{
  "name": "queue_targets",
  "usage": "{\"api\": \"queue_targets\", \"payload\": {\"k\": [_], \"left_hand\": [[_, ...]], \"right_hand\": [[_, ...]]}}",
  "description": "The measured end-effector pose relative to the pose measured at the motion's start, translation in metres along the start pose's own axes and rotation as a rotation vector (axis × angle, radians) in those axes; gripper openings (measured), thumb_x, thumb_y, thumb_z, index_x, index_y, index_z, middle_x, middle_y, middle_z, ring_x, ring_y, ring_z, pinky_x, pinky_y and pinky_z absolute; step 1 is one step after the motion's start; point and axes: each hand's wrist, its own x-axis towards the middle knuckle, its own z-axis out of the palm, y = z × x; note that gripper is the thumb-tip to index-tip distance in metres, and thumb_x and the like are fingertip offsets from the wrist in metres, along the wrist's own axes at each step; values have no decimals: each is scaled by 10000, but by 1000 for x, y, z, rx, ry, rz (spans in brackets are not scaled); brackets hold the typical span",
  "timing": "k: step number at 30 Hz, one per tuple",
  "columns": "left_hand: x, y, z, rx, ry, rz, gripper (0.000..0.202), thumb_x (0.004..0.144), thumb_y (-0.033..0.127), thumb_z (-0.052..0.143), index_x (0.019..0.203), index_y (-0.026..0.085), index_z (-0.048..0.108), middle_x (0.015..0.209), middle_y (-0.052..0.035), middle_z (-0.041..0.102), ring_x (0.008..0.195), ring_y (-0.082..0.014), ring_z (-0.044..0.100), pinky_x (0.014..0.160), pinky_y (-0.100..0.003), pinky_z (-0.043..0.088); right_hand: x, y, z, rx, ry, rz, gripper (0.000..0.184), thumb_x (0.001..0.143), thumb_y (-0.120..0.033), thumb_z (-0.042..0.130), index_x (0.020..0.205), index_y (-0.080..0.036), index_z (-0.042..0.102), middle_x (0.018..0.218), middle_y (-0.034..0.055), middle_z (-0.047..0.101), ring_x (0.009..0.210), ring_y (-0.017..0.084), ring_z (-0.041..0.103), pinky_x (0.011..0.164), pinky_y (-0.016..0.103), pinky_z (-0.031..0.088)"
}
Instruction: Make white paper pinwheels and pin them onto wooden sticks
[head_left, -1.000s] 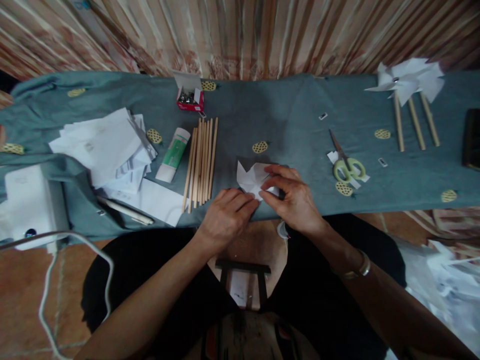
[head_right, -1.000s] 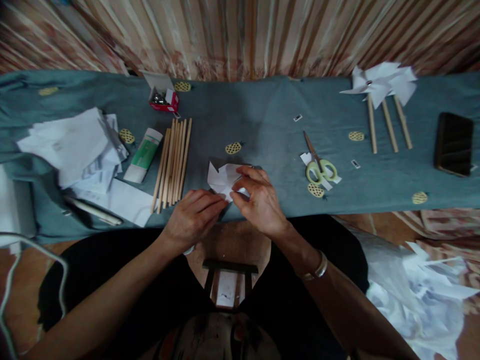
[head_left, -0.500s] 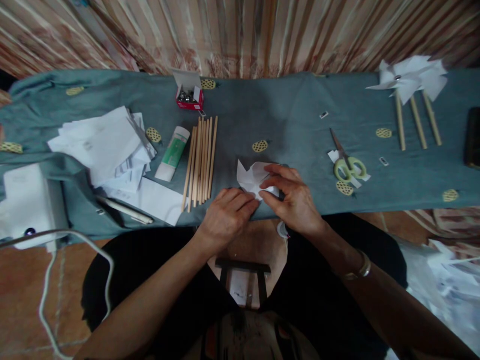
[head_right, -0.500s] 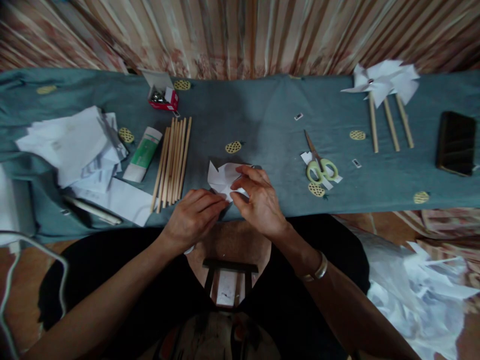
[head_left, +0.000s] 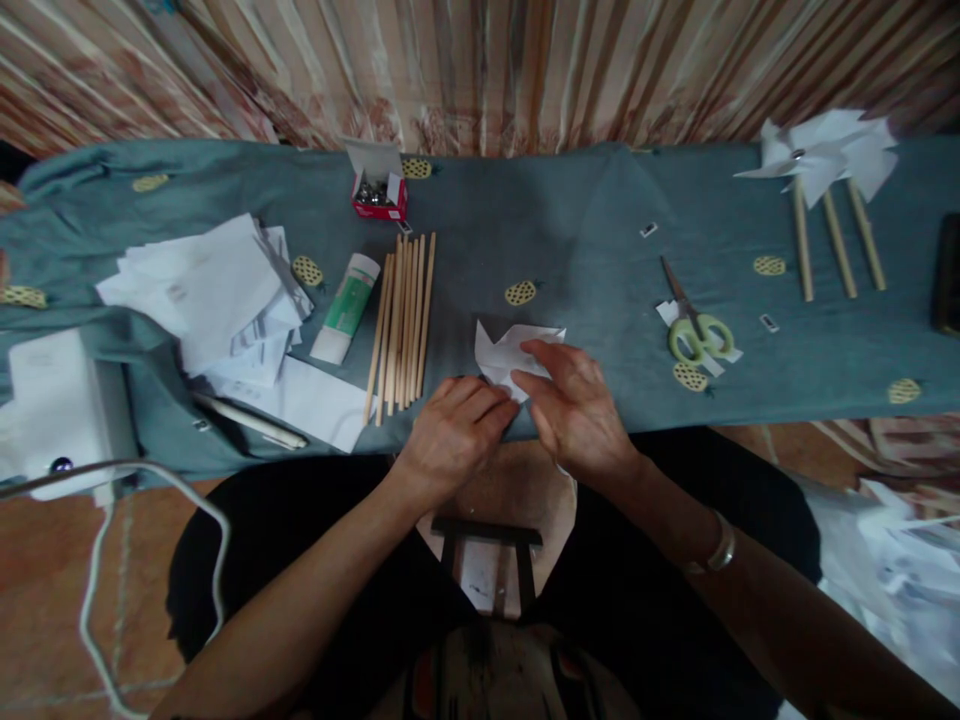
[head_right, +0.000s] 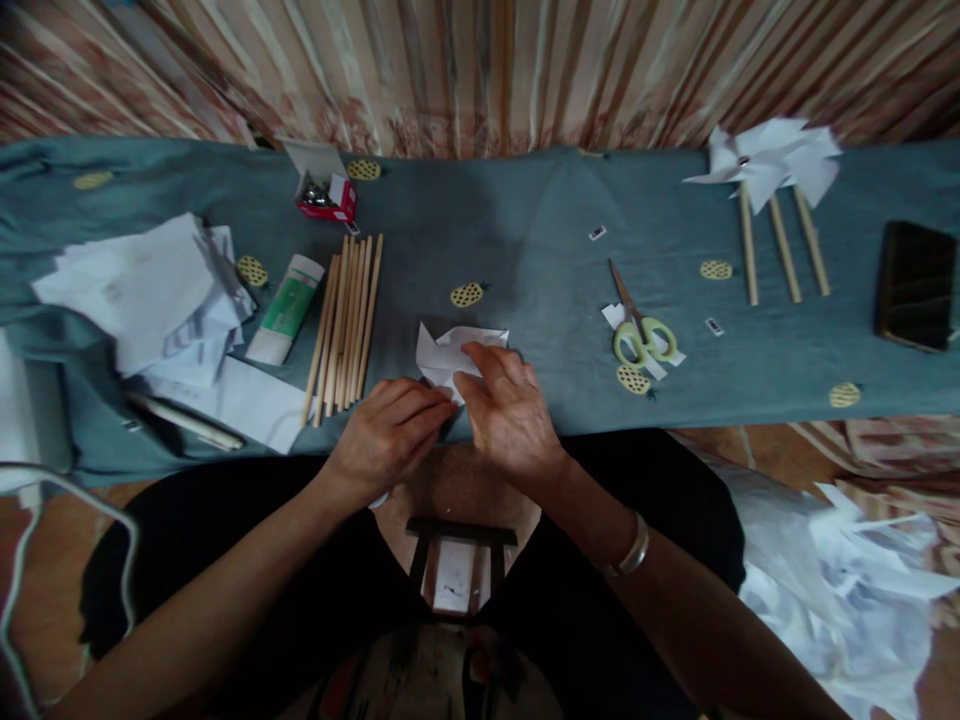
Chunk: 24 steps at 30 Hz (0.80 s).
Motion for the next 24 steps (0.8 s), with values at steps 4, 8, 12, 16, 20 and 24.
{"api": "queue_targets", "payload": {"k": [4, 8, 12, 16, 20, 24], "left_hand": [[3, 1, 1, 13, 32, -10, 163, 942, 192, 519, 1019, 142, 654, 883, -57, 692, 821, -195, 578, 696, -333, 432], [6, 0, 1, 41, 52, -11, 147, 940, 188, 521, 975, 140, 656, 833, -44, 676, 780, -192, 562, 676, -330, 419], [6, 0, 2, 54, 46, -6, 142, 934, 189, 535, 975, 139, 662, 858, -52, 684, 800, -198, 571, 673, -333, 417], [4, -5, -1, 51, 70, -17, 139, 925, 172, 550, 991, 143, 668, 929, -63, 707, 820, -200, 587, 685, -340, 433], [5, -17, -7, 76, 71, -69, 152, 914, 156, 552, 985, 143, 685, 951, -75, 712, 845, -214, 587, 723, -363, 465], [7, -23, -12, 77, 50, -119, 186, 911, 149, 535, 1007, 158, 694, 994, -95, 699, 902, -229, 583, 779, -396, 479]], "right_hand": [[-3, -3, 8, -26, 18, -20, 295, 957, -212, 383, 1132, -246, 619, 1337, 88, 581, 1217, 285, 506, 942, 485, 452], [-2, -5, 13, -60, 19, -109, 317, 952, -160, 371, 1148, -181, 619, 1316, 131, 599, 1204, 280, 515, 945, 464, 450], [-2, -2, 7, -13, 32, -81, 325, 906, -146, 413, 1142, -170, 635, 1307, 136, 601, 1193, 294, 526, 947, 482, 466], [-1, 9, -5, 145, 77, 4, 370, 872, -125, 434, 1163, -218, 643, 1285, 94, 615, 1188, 262, 551, 995, 475, 473], [1, 21, -15, 166, 111, 90, 377, 872, -127, 440, 1173, -178, 661, 1273, 123, 628, 1182, 287, 560, 1017, 526, 461], [2, 25, -15, 169, 75, 99, 389, 866, -134, 449, 1190, -189, 659, 1290, 113, 625, 1184, 291, 564, 1014, 535, 472]]}}
